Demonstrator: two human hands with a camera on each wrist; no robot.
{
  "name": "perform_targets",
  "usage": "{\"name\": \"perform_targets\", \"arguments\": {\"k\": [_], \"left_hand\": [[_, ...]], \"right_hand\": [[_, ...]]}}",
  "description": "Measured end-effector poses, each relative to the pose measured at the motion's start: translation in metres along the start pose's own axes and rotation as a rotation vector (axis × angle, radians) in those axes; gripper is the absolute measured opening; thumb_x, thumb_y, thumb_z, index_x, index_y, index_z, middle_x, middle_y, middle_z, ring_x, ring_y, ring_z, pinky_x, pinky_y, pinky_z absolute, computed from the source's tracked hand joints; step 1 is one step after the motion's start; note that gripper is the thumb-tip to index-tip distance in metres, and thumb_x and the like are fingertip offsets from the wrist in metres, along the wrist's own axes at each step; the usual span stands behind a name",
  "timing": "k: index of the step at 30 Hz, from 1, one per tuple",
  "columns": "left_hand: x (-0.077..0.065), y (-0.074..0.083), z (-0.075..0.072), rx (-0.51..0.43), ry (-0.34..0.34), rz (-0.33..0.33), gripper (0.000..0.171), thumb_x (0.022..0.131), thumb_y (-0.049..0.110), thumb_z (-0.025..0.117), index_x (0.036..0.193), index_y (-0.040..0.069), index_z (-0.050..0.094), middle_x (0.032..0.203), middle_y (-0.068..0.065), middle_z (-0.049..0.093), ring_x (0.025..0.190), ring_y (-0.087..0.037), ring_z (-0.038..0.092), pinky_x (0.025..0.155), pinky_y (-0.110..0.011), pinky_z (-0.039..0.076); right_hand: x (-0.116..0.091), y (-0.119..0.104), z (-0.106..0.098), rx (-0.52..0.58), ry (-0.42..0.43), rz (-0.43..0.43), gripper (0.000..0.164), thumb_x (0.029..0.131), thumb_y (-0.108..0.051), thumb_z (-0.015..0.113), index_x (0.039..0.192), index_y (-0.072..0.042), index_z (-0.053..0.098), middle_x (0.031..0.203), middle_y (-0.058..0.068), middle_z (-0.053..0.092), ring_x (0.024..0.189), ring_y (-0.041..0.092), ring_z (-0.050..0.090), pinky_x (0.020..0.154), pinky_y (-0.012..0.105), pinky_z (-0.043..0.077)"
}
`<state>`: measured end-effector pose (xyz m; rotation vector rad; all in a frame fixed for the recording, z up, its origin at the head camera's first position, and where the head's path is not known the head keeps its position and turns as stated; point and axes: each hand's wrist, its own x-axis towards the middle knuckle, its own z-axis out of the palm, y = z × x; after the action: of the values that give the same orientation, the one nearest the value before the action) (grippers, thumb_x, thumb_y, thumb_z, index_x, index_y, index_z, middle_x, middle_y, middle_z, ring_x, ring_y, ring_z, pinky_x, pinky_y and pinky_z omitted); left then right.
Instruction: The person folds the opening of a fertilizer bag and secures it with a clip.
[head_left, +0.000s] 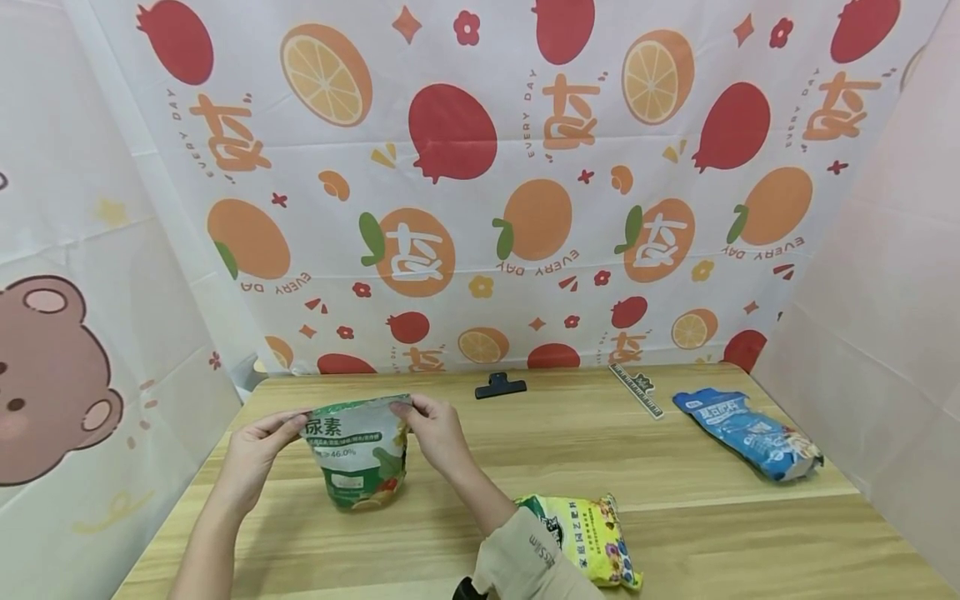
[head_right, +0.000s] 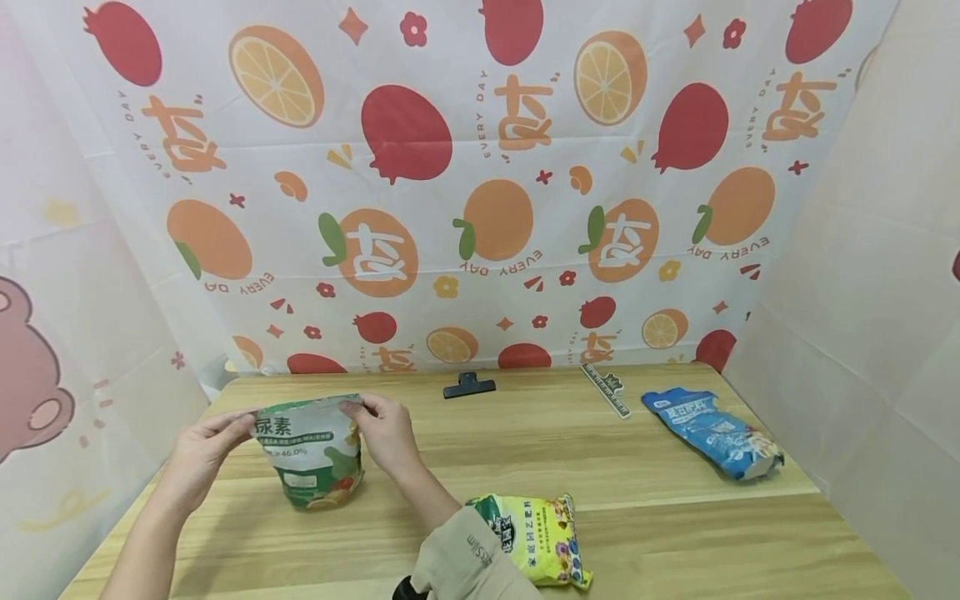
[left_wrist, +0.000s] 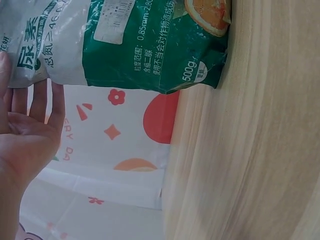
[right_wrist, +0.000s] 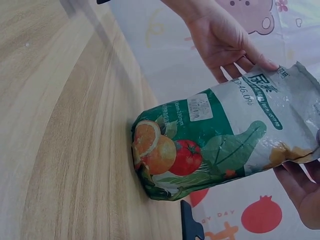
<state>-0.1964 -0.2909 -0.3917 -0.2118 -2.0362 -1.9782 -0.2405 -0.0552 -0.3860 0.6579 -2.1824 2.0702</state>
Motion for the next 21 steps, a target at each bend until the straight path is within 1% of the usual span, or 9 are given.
{"name": "perform_targets", "arguments": {"k": [3,5,6,10,13,17,21], "left_hand": [[-0.0003,0.0012,0.0007,-0.012,-0.009,0.011,0.021,0.092,0.007,0.056,0.093,0.018,0.074,0.084,0.01,0.067,0.083,-0.003,0.06,0.076,-0.013,0.042],[-0.0005,0.0014,0.001,-0.017,-0.012,0.014,0.022,0.093,0.007,0.055,0.093,0.018,0.074,0.084,0.01,0.068,0.083,-0.003,0.06,0.076,-0.013,0.042],[-0.0006,0.0013,0.001,-0.018,-0.013,0.013,0.022,0.093,0.007,0.055,0.093,0.018,0.074,0.084,0.01,0.068,0.083,-0.003,0.06,0.076,-0.013,0.042],[-0.0003,0.0008,0.0011,-0.01,-0.003,-0.003,0.021,0.093,0.009,0.055,0.092,0.019,0.073,0.083,0.01,0.068,0.083,-0.003,0.06,0.077,-0.012,0.041],[-0.0001,0.0013,0.0021,-0.006,0.007,-0.013,0.02,0.093,0.01,0.056,0.091,0.02,0.073,0.082,0.01,0.067,0.082,-0.003,0.06,0.076,-0.012,0.041],[-0.0004,0.0021,0.0032,-0.002,0.016,-0.015,0.019,0.092,0.011,0.057,0.09,0.02,0.073,0.081,0.01,0.067,0.081,-0.003,0.06,0.076,-0.012,0.041],[-0.0011,0.0025,0.0039,0.003,0.02,-0.024,0.018,0.092,0.013,0.057,0.088,0.021,0.073,0.08,0.01,0.067,0.081,-0.003,0.061,0.076,-0.012,0.04]], "right_hand": [[0.0004,-0.0011,-0.0001,0.012,-0.007,0.01,0.034,0.09,-0.027,0.06,0.067,-0.003,0.054,0.063,0.01,0.045,0.068,0.021,0.051,0.063,0.023,0.047],[0.0006,-0.0015,-0.0002,0.016,-0.012,0.013,0.035,0.09,-0.027,0.06,0.067,-0.002,0.053,0.062,0.011,0.045,0.066,0.02,0.051,0.062,0.023,0.047],[0.0007,-0.0017,-0.0002,0.019,-0.013,0.015,0.035,0.09,-0.027,0.06,0.066,-0.002,0.053,0.062,0.01,0.045,0.066,0.018,0.05,0.062,0.022,0.047],[0.0013,-0.0026,-0.0004,0.027,-0.015,0.024,0.032,0.09,-0.027,0.06,0.068,-0.004,0.056,0.062,0.0,0.049,0.065,0.012,0.051,0.062,0.022,0.048],[0.0016,-0.0029,-0.0006,0.035,-0.017,0.032,0.029,0.09,-0.027,0.06,0.071,-0.004,0.06,0.065,-0.003,0.053,0.067,0.007,0.052,0.063,0.024,0.049],[0.0021,-0.0026,-0.0004,0.047,-0.018,0.047,0.026,0.09,-0.026,0.06,0.077,-0.004,0.065,0.07,-0.003,0.058,0.071,0.005,0.056,0.066,0.027,0.051],[0.002,-0.003,-0.0004,0.066,-0.019,0.066,0.023,0.09,-0.024,0.059,0.088,-0.003,0.069,0.078,-0.002,0.064,0.075,0.006,0.059,0.067,0.026,0.052]]}}
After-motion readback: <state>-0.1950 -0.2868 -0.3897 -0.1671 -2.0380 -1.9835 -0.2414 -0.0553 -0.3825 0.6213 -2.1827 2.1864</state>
